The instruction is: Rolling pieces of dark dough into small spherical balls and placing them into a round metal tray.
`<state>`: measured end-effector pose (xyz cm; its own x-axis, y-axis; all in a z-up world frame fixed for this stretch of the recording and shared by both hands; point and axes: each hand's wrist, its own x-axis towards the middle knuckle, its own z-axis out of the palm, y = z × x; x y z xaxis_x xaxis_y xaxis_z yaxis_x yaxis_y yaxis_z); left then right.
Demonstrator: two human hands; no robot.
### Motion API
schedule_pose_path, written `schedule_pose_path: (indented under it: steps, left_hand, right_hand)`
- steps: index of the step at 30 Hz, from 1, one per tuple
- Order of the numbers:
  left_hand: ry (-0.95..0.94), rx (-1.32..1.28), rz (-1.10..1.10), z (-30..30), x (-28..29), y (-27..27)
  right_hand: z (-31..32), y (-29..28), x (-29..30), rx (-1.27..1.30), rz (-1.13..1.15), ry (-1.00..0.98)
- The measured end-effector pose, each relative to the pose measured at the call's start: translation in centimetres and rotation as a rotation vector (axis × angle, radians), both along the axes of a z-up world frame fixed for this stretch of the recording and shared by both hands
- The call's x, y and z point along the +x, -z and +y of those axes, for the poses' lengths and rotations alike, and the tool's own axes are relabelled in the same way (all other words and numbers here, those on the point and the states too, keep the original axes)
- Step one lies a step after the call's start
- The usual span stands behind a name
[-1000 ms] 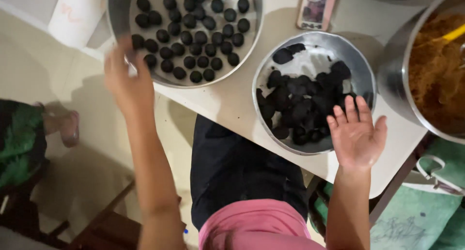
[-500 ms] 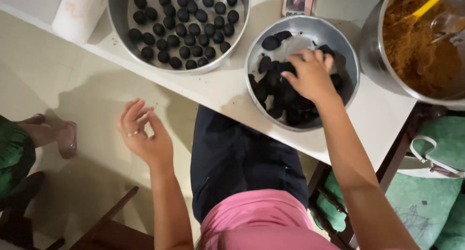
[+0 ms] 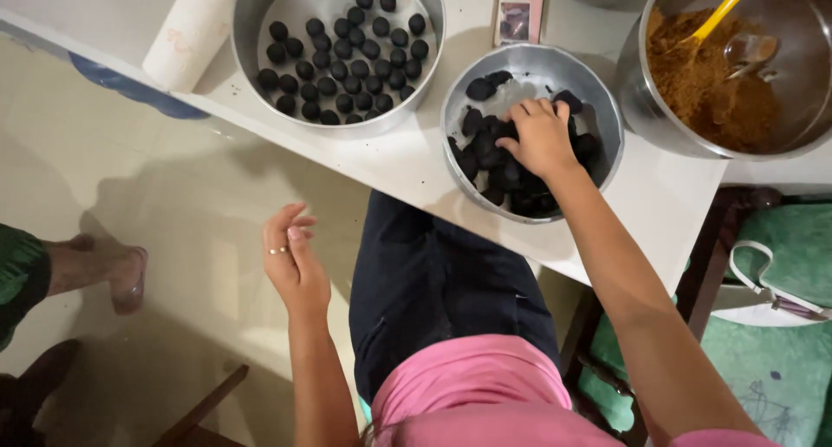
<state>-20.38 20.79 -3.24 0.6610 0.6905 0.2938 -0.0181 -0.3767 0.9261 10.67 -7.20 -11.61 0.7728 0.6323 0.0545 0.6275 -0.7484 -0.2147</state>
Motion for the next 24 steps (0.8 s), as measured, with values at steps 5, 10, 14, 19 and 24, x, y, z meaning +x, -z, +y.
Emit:
schedule_pose_path:
  steps: [5, 10, 14, 19, 24]
  left_hand:
    - [0.039, -0.046, 0.005, -0.3, -0.4, -0.1]
    - [0.089, -0.170, -0.017, -0.7, -1.4, 0.6]
    - [0.112, -0.305, -0.021, -0.3, -1.6, 0.8]
    - [0.125, -0.350, 0.004, -0.3, -1.1, 1.5]
    - [0.194, -0.370, 0.029, -0.9, -0.9, 2.6]
  right_hand:
    - [-0.7, -0.9, -0.8, 0.023, -0.068, -0.016]
    - [-2.0, -1.3, -1.0, 0.300, 0.115, 0.057]
    - [-2.5, -0.2, -0.4, 0.471, 0.236, 0.057]
    - [-0.2, -1.3, -1.4, 0.276, 0.150, -0.014]
    - [-0.2, 0.9, -0.7, 0.275, 0.192, 0.061]
